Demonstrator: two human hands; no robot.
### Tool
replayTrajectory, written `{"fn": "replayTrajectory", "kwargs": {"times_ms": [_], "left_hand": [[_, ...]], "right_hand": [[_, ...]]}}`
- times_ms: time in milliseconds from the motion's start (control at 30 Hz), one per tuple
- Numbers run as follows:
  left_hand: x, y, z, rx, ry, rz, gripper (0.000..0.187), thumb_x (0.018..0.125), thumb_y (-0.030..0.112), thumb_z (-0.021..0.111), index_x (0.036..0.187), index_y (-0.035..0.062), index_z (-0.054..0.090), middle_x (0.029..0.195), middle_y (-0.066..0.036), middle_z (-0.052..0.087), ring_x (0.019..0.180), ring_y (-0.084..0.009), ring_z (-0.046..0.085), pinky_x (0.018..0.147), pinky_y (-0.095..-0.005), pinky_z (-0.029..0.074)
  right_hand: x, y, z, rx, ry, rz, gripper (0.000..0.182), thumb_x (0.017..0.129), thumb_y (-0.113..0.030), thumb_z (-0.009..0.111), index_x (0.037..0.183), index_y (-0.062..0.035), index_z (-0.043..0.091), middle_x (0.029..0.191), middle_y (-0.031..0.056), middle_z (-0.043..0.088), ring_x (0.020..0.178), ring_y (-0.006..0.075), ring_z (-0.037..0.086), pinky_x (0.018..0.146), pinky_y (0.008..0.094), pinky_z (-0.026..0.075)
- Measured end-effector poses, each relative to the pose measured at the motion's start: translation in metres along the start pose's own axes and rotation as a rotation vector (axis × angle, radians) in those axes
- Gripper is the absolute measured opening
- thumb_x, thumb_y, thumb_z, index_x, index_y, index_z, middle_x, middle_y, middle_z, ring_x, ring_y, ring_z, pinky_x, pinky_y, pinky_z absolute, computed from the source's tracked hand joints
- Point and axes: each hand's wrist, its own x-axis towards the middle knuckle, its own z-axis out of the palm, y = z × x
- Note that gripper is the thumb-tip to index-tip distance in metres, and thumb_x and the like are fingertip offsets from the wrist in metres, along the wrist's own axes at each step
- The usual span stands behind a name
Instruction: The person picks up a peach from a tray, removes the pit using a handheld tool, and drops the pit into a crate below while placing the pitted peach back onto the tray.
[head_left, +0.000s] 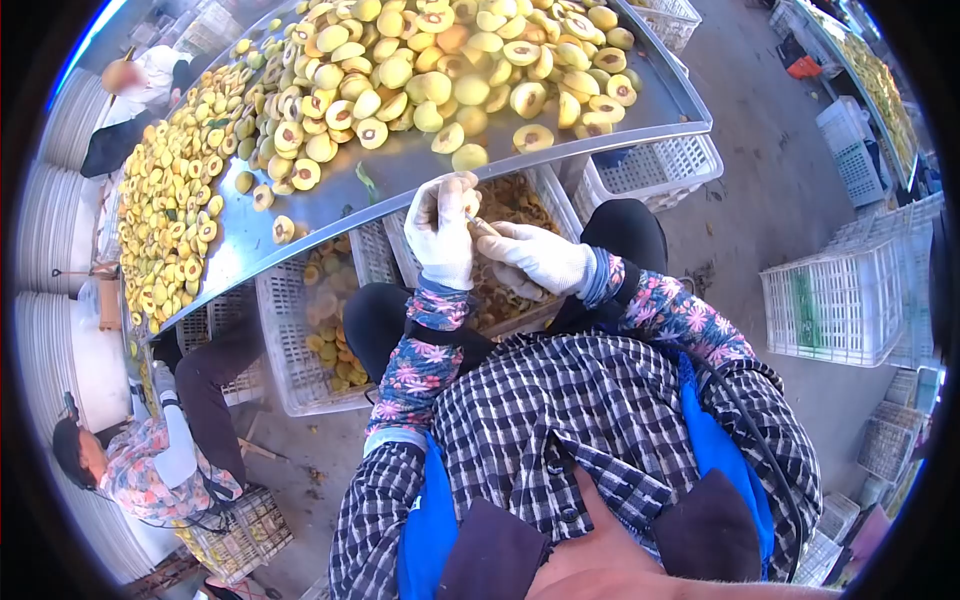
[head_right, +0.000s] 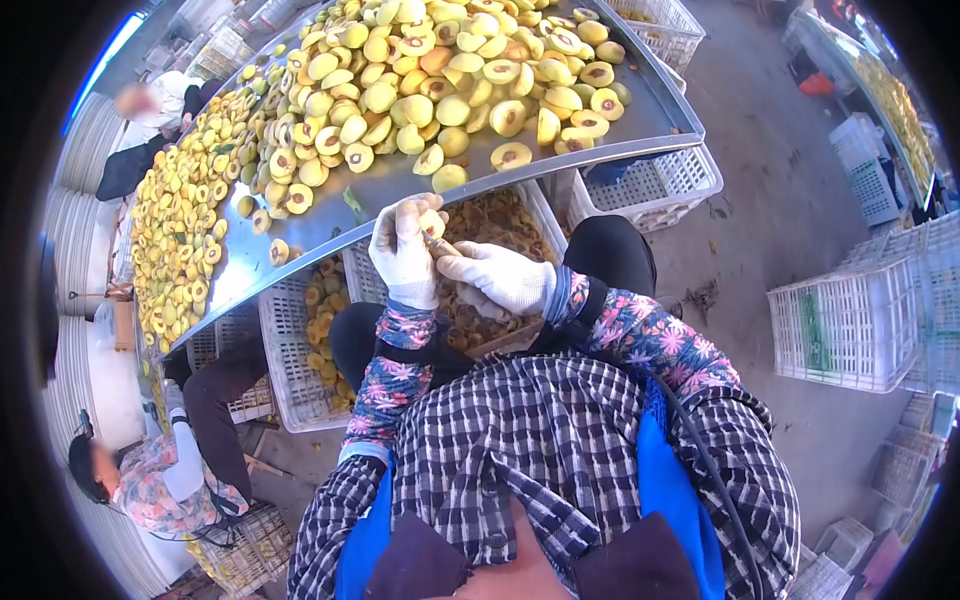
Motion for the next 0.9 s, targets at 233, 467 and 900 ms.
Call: {"fn": "replayTrajectory", "kwargs": {"times_ms": [233,467,900], "left_hand": [[0.007,-0.002,-0.007,-0.049,-0.028,-0.389,0.032,0.092,0.033,0.062,0.089,0.0015,0.06,0.088,-0.014,0.067,0.075,-0.0262,0.068,0.06,-0.0371,0.059],[0.004,0.012,0.008,-0.341,0.091,-0.469,0.037,0.095,0.039,0.056,0.095,0.0026,0.054,0.092,-0.014,0.062,0.086,-0.0299,0.067,0.067,-0.0412,0.06],[0.068,0.09,-0.16,1.548,-0.027,-0.101,0.044,0.088,0.036,0.062,0.119,0.0051,0.06,0.119,-0.015,0.061,0.109,-0.0293,0.059,0.095,-0.0382,0.045]], "right_hand": [[0.0,-0.003,0.0,0.095,-0.033,0.087,0.032,0.097,-0.042,0.049,0.096,-0.0094,0.052,0.057,-0.0013,0.044,0.038,0.0085,0.037,0.034,0.0234,0.029],[-0.002,0.004,0.007,0.533,-0.156,0.095,0.04,0.097,-0.049,0.047,0.092,-0.0099,0.053,0.053,-0.0029,0.04,0.036,0.0068,0.031,0.032,0.0205,0.023],[-0.045,0.023,-0.006,-1.1,0.07,-0.006,0.048,0.093,-0.022,0.052,0.134,-0.0067,0.034,0.1,0.0274,0.062,0.088,0.0421,0.063,0.077,0.0464,0.05]]}}
